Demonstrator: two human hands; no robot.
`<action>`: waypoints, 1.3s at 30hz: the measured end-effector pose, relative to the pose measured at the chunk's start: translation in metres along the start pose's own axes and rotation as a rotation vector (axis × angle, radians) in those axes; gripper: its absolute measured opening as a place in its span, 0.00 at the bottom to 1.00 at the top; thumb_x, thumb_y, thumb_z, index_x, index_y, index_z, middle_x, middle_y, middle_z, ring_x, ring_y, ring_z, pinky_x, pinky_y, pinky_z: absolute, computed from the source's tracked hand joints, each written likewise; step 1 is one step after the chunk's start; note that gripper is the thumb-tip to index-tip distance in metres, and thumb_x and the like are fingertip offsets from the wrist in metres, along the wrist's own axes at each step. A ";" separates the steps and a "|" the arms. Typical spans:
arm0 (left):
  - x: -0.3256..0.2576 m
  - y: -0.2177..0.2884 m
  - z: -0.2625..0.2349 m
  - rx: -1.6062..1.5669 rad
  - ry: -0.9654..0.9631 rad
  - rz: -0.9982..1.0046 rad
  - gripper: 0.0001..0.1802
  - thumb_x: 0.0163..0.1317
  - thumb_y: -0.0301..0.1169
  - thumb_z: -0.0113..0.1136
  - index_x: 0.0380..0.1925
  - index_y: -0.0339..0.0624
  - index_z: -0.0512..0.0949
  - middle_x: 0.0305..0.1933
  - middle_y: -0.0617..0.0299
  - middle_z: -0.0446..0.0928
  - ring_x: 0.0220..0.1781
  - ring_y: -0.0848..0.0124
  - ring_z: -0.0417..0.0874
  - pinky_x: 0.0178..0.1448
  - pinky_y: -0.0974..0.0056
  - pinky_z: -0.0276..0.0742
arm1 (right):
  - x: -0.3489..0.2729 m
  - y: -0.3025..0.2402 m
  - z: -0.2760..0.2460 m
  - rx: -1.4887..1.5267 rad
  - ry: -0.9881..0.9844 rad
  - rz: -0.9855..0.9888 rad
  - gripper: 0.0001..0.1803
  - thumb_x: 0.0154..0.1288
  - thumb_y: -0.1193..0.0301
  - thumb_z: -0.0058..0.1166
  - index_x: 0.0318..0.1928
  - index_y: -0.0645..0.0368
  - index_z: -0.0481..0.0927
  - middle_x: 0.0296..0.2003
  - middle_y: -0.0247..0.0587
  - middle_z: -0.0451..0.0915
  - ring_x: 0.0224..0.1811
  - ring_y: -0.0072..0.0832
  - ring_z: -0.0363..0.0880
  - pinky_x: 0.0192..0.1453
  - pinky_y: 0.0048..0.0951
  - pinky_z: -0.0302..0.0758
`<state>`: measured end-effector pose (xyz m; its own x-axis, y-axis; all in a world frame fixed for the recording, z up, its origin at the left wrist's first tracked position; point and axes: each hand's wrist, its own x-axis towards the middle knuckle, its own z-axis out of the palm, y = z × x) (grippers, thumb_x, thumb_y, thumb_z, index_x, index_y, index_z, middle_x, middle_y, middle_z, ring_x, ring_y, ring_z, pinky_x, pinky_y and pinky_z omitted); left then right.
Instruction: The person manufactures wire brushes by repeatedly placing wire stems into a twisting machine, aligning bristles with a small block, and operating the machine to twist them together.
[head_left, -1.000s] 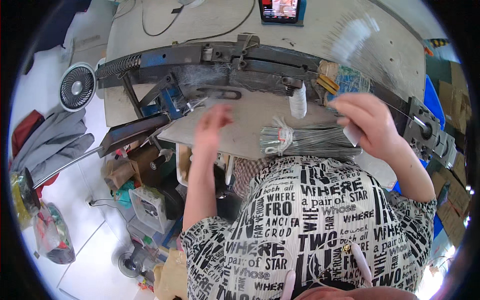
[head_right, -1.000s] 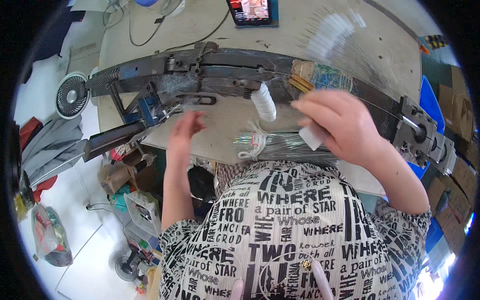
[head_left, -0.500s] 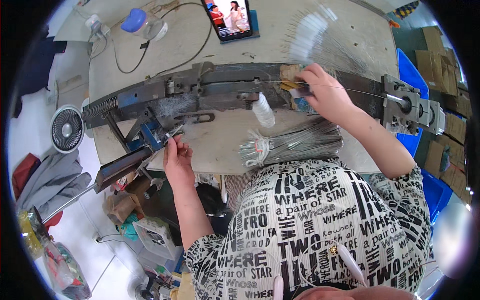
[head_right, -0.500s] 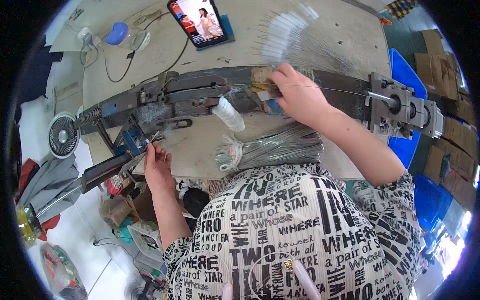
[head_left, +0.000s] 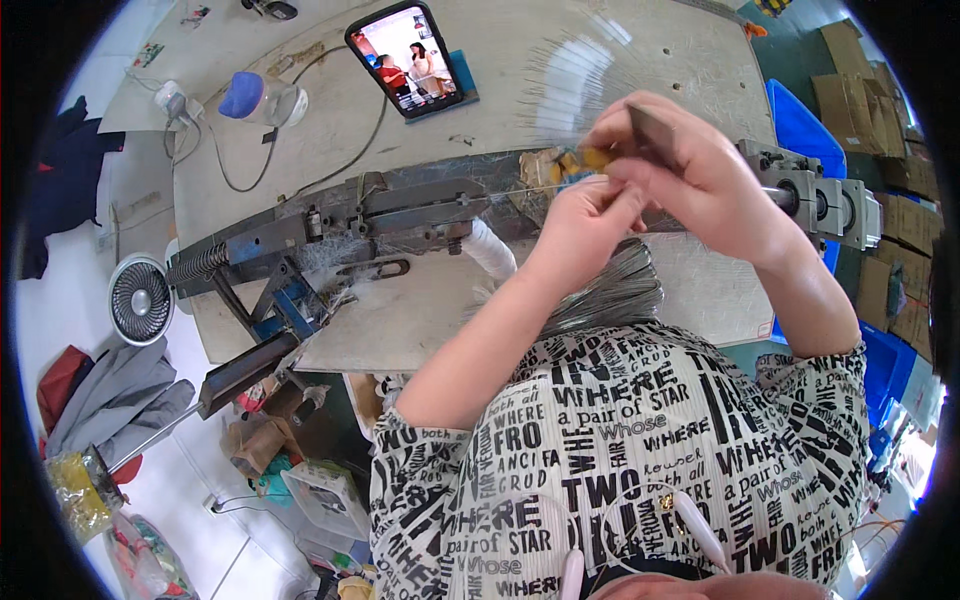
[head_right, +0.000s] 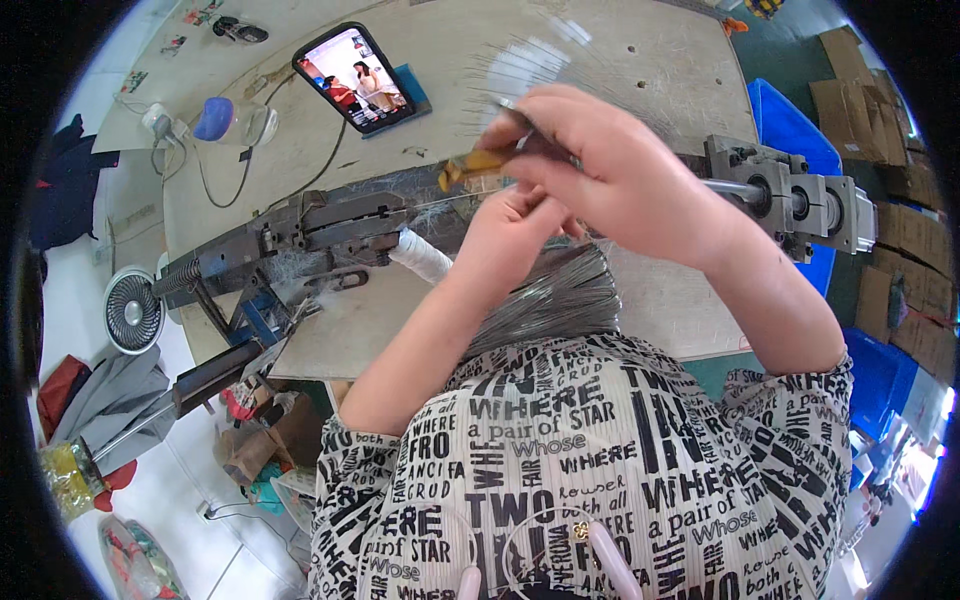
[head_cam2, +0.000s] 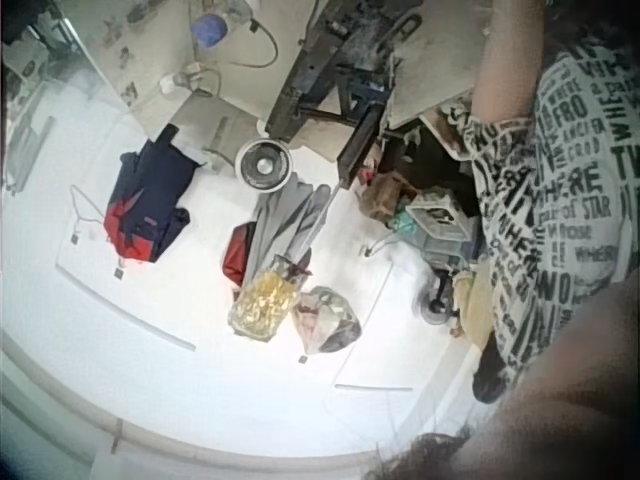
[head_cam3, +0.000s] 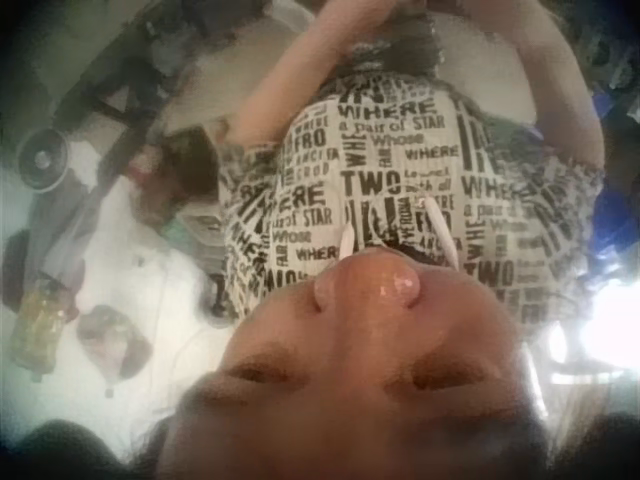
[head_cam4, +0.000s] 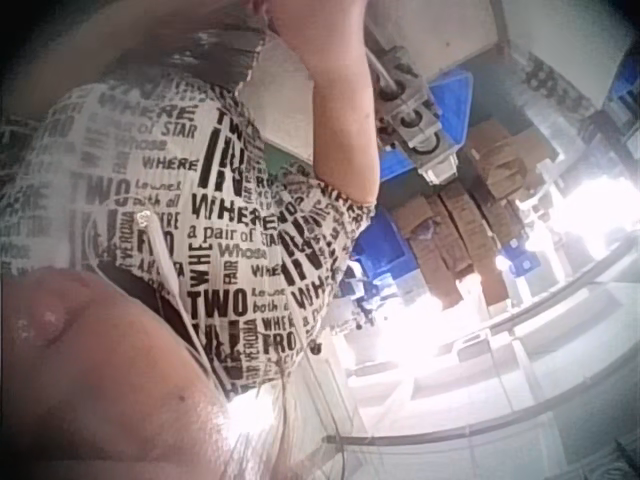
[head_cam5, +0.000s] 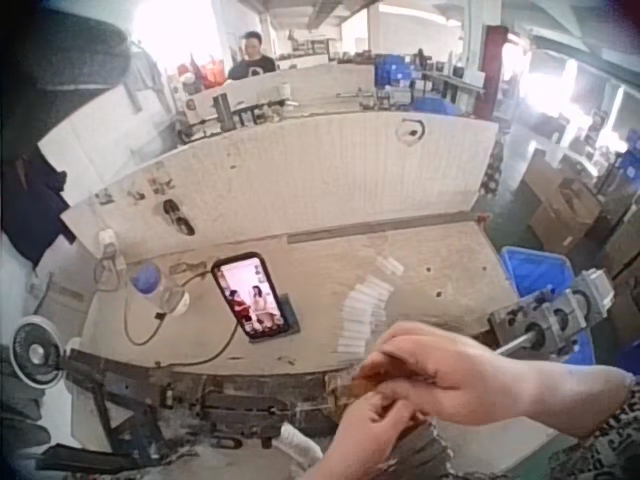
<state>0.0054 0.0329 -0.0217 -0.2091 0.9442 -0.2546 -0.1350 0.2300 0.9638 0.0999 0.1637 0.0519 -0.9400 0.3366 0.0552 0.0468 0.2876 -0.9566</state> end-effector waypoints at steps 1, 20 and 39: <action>0.002 -0.006 0.001 -0.214 0.110 -0.158 0.14 0.68 0.38 0.55 0.33 0.37 0.81 0.33 0.64 0.79 0.35 0.79 0.77 0.37 0.72 0.69 | 0.002 0.001 0.001 0.001 -0.004 -0.004 0.13 0.65 0.77 0.53 0.50 0.63 0.77 0.43 0.40 0.75 0.42 0.27 0.76 0.46 0.27 0.73; -0.041 0.027 -0.013 -1.089 0.214 -0.102 0.32 0.74 0.51 0.36 0.61 0.32 0.62 0.61 0.50 0.68 0.66 0.62 0.68 0.72 0.56 0.60 | 0.013 0.007 0.012 -0.349 -0.066 -0.025 0.09 0.60 0.76 0.55 0.42 0.64 0.80 0.40 0.44 0.78 0.42 0.41 0.78 0.45 0.34 0.75; -0.040 0.030 -0.011 -1.167 0.236 -0.045 0.40 0.70 0.57 0.37 0.64 0.28 0.60 0.66 0.46 0.65 0.69 0.59 0.66 0.75 0.56 0.57 | -0.016 0.003 -0.007 -0.957 0.051 -0.373 0.14 0.50 0.71 0.62 0.40 0.50 0.83 0.30 0.25 0.75 0.35 0.25 0.73 0.51 0.35 0.60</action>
<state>-0.0012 -0.0008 0.0162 -0.3378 0.8460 -0.4124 -0.9209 -0.2066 0.3305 0.1180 0.1657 0.0498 -0.9355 0.1112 0.3354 0.0261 0.9683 -0.2483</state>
